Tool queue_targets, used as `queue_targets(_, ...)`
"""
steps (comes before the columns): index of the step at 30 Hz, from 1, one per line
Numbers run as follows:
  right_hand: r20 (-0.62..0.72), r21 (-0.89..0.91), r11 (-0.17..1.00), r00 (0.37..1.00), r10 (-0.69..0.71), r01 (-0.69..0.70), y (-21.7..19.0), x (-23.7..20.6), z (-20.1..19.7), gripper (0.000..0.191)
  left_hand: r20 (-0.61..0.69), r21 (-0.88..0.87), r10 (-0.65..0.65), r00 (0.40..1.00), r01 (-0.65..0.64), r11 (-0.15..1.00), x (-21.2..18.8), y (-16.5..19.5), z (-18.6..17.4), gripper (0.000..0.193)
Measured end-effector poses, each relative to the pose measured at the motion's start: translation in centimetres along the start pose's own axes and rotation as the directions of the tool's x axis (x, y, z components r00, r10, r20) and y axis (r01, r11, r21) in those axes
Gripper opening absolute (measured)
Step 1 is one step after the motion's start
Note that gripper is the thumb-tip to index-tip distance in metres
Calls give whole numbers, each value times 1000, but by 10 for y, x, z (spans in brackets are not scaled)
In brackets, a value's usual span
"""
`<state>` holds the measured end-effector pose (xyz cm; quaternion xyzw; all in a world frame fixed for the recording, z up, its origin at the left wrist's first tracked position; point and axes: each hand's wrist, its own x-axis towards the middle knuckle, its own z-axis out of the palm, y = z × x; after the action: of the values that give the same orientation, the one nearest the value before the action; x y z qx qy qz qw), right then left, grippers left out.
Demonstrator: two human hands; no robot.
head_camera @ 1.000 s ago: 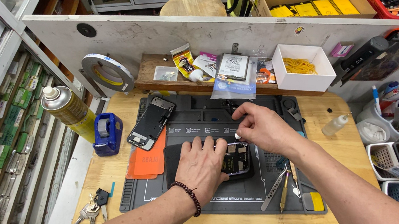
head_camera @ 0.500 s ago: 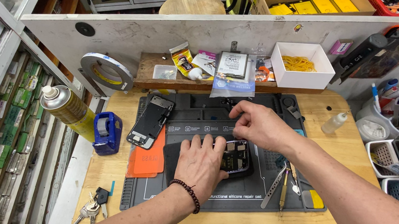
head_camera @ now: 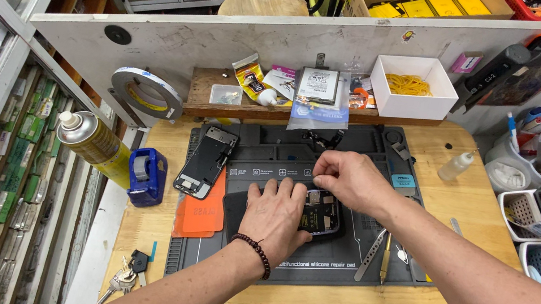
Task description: The person disassembles a smartphone on a workbench, removing screws and internal components using a screwdriver and tweezers. They carefully lift and set aside parts such as the battery and circuit boards, then reposition the phone to access different areas.
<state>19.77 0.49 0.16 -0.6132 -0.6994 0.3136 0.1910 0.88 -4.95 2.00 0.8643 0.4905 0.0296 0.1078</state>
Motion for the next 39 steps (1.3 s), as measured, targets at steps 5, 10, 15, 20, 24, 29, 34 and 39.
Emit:
queue_targets(5, 45, 46, 998, 998, 41, -43, 6, 8, 1, 20, 35, -18, -6, 999, 6, 1000, 2, -3, 0, 62)
queue_targets(10, 76, 93, 994, 996, 52, -59, 15, 12, 1, 20, 54, -32, -6, 999, 8, 999, 3, -4, -1, 66)
queue_targets(15, 41, 178, 979, 995, 95, -101, 17, 14, 12, 15, 44, -51, -4, 999, 6, 999, 2, -5, -2, 67)
queue_targets(20, 12, 115, 990, 997, 76, -77, 17, 13, 13, 14, 66, -64, -7, 998, 11, 998, 3, -6, -2, 65)
queue_targets(24, -4, 190, 979, 997, 81, -79, 13, 14, 13, 13, 65, -58, 6, 998, -2, 998, 2, -8, -2, 65)
queue_targets(29, 64, 300, 947, 993, 101, -116, 11, 16, 12, 13, 51, -64, 0, 999, 3, 998, 3, -7, -1, 65)
queue_targets(34, 158, 412, 874, 964, 212, -260, 18, 18, 3, 14, 36, -84, 5, 999, -2, 996, 4, -9, -1, 67)
queue_targets(39, 200, 432, 857, 957, 212, -281, 24, 15, -2, 15, 120, -64, -17, 993, 25, 998, 6, -7, -2, 68)
